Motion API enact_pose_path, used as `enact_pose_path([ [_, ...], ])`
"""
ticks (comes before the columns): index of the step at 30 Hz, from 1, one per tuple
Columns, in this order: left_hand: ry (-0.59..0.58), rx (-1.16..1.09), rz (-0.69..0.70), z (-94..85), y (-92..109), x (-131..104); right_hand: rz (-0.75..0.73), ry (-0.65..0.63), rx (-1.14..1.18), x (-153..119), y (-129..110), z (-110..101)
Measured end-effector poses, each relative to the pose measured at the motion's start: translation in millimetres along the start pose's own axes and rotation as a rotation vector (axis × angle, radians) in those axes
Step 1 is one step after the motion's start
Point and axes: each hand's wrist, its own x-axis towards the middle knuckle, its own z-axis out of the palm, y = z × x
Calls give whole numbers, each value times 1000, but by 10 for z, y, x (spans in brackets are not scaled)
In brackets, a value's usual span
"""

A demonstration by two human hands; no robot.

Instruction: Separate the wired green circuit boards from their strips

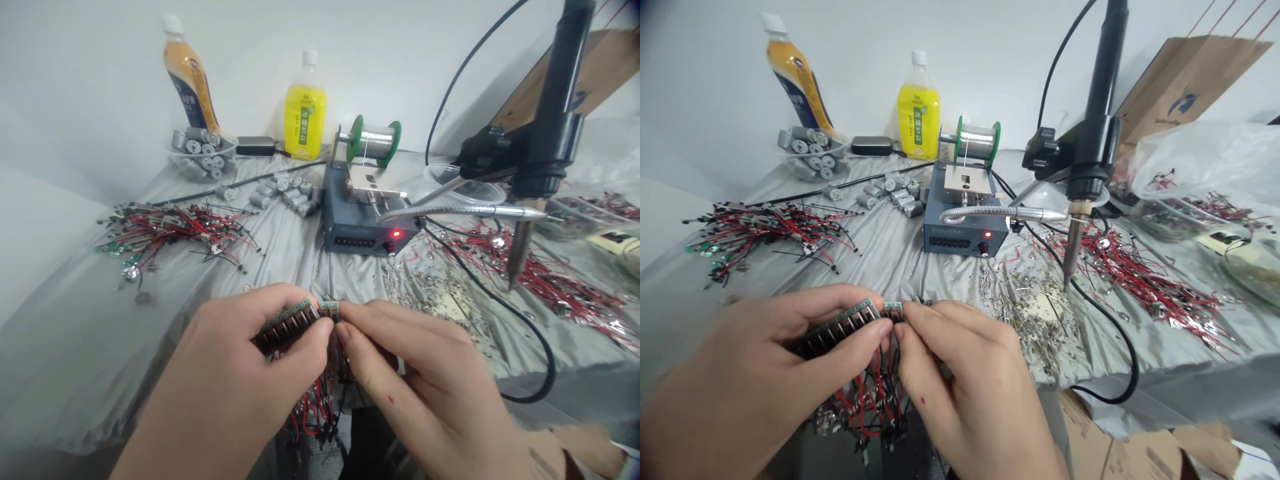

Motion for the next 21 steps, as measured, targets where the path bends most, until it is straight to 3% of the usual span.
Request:
enact_pose_path([
  [9,50,100,74,4,-23,-83,-31,-24,-31,-14,29,-8],
  [15,167,160,102,59,-4,-86,-47,-69,12,-10,48,-26],
  [21,80,150,85,18,-59,-125,-48,-41,48,-24,76,-63],
])
